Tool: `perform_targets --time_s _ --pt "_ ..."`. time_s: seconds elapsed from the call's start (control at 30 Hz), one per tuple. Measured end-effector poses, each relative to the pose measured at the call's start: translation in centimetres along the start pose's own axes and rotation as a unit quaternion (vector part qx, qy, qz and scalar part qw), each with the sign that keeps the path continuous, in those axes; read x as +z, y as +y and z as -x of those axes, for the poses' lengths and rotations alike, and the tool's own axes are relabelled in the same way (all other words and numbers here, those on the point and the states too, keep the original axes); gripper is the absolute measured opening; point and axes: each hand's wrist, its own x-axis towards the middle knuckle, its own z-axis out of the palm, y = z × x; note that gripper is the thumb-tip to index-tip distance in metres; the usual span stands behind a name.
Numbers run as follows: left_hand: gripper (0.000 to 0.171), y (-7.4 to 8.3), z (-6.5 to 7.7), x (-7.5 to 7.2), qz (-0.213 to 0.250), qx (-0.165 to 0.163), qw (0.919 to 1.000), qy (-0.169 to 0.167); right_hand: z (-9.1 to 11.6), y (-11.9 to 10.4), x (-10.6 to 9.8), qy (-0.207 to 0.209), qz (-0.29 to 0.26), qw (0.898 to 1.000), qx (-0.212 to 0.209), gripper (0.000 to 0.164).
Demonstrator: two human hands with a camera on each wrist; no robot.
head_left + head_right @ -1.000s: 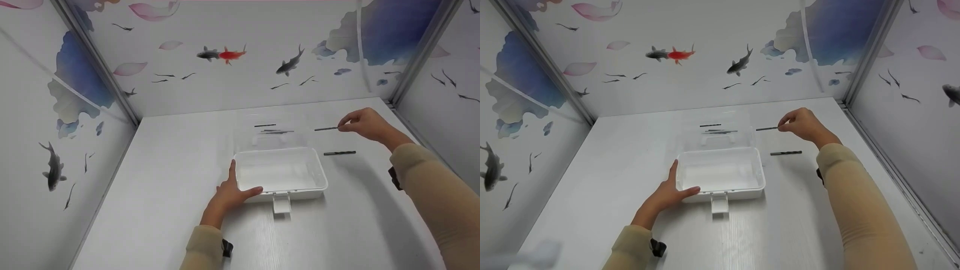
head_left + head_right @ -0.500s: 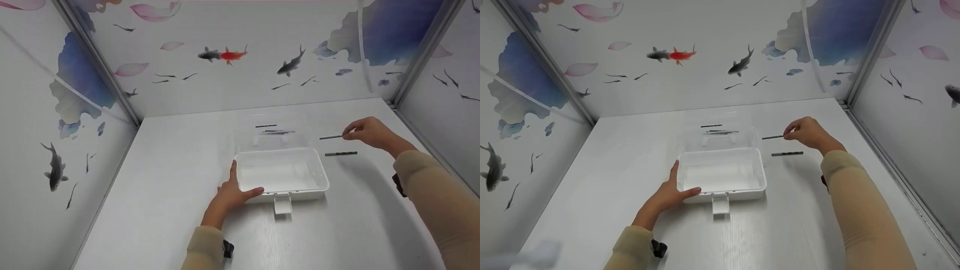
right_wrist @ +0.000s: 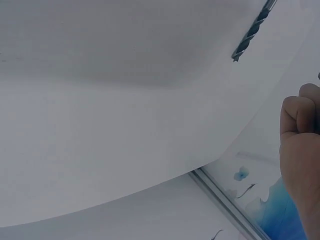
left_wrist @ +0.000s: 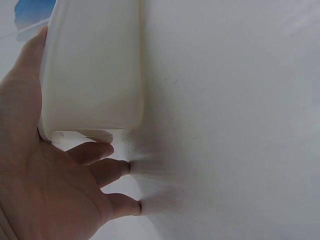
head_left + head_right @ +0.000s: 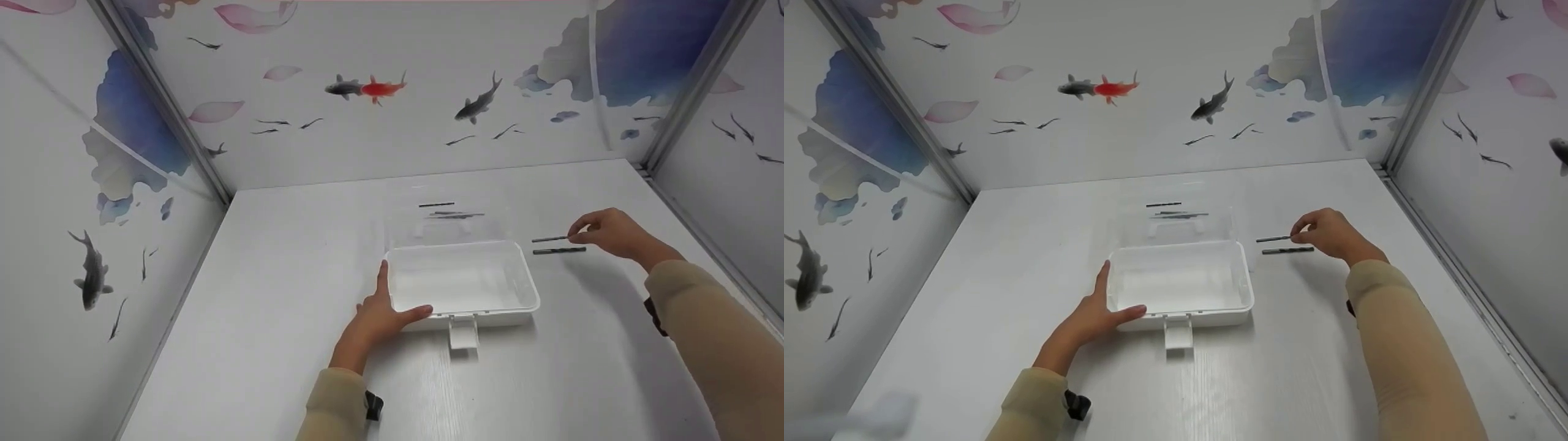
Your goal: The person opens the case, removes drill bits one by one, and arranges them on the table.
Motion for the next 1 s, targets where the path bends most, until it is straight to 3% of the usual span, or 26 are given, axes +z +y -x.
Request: perform_targets --time_s 0.4,0.67,1.0 --pt "0.141 -0.1 -0.2 0.1 -0.001 -0.007 1.0000 -0.001 0.0 1.4 1.9 -0.008 -0.004 1.000 0.015 0.026" --pt "0.140 0.0 -0.2 0.1 0.005 -0.014 0.9999 0.000 -0.1 2.2 2.5 -0.031 -0.027 0.998 0.041 0.031" --pt "0.140 0.2 0.0 0.1 0.007 -0.020 0.9998 0.003 -0.1 3.6 3.3 -0.030 -0.035 0.997 0.054 0.033"
